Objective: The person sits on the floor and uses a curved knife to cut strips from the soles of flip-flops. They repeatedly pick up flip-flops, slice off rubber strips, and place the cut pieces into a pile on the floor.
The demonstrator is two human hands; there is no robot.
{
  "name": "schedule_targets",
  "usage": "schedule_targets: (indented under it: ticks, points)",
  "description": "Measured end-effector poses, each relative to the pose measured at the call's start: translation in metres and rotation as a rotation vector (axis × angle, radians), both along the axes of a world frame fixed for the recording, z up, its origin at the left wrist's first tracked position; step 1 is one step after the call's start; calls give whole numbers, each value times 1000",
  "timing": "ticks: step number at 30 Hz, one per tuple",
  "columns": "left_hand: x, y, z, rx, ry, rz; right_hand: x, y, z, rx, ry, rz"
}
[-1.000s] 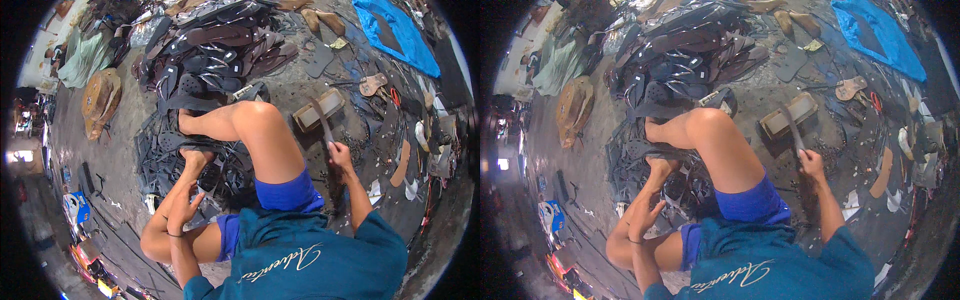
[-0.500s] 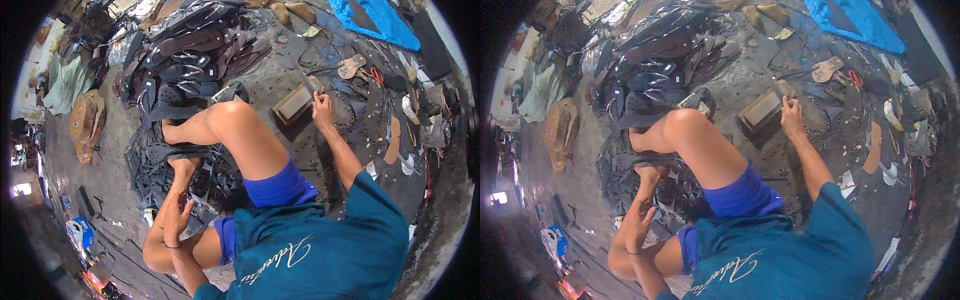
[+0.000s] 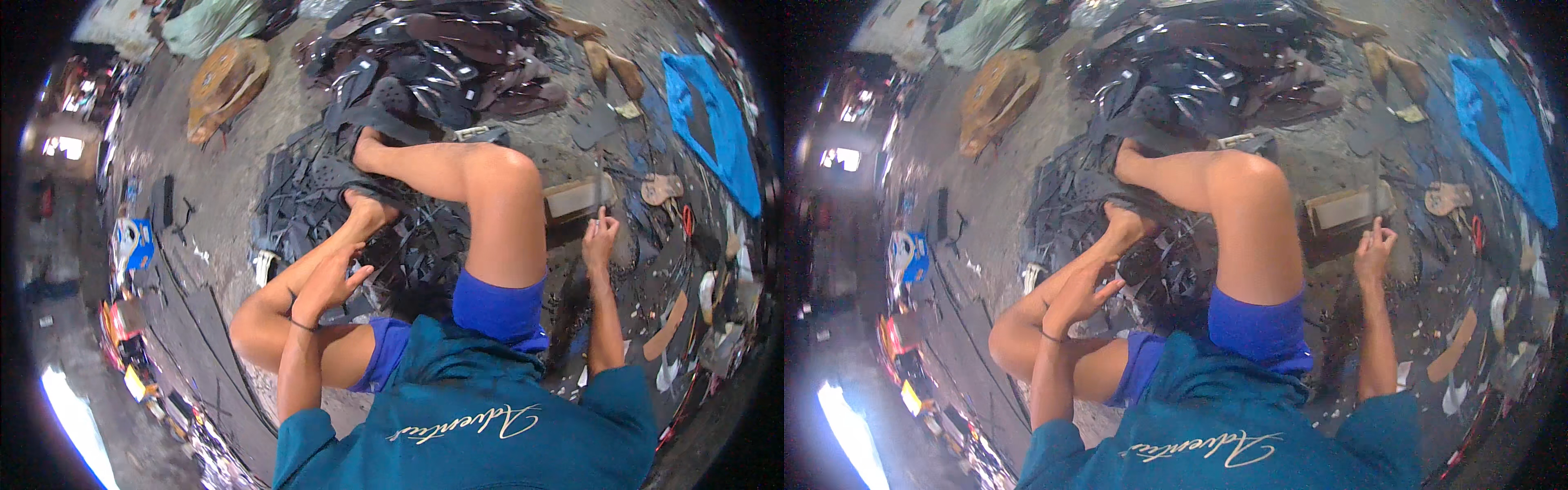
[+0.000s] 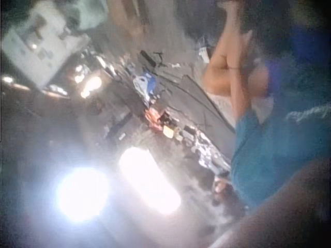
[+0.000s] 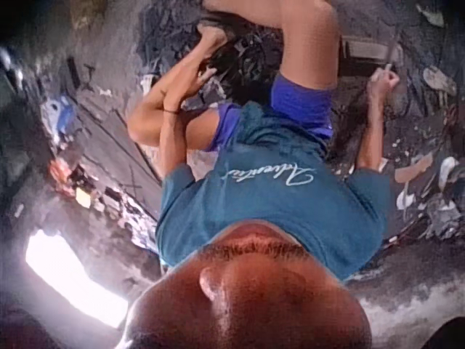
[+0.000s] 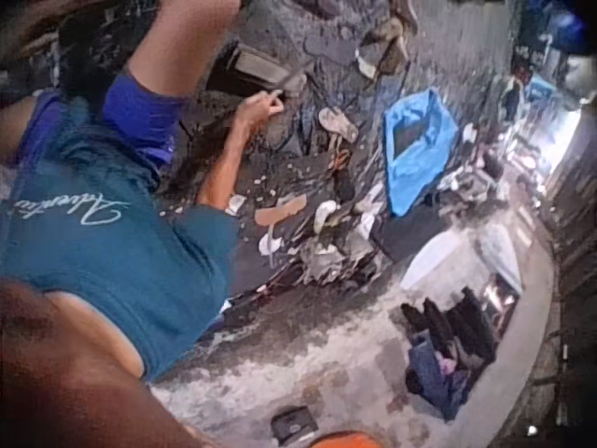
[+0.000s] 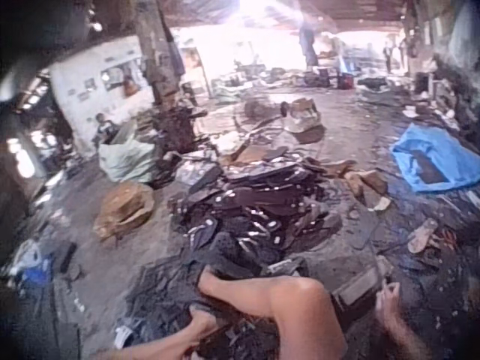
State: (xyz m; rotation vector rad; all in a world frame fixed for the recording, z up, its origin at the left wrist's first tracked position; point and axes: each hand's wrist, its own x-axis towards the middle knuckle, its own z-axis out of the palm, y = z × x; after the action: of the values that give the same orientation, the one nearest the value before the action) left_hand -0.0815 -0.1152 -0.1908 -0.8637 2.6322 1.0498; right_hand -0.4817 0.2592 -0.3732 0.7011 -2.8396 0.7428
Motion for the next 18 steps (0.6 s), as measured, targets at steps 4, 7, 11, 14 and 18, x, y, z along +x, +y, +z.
schedule_targets:
  ticks: [4, 7, 11, 14, 18]
  points:
    - [10, 2, 3, -53, -18, 42, 13, 11, -15, 110, 50, 76]
    - [4, 2, 5, -78, 19, 16, 84, 33, -38, -39, -219, 103]
    - [-2, 4, 7, -31, 12, 41, 143, 33, -5, -146, -413, 195]
    - [0, 2, -1, -10, 33, 24, 90, -2, 19, -169, -148, 90]
    - [4, 5, -2, -10, 47, 20, -5, -9, 6, 104, -58, -71]
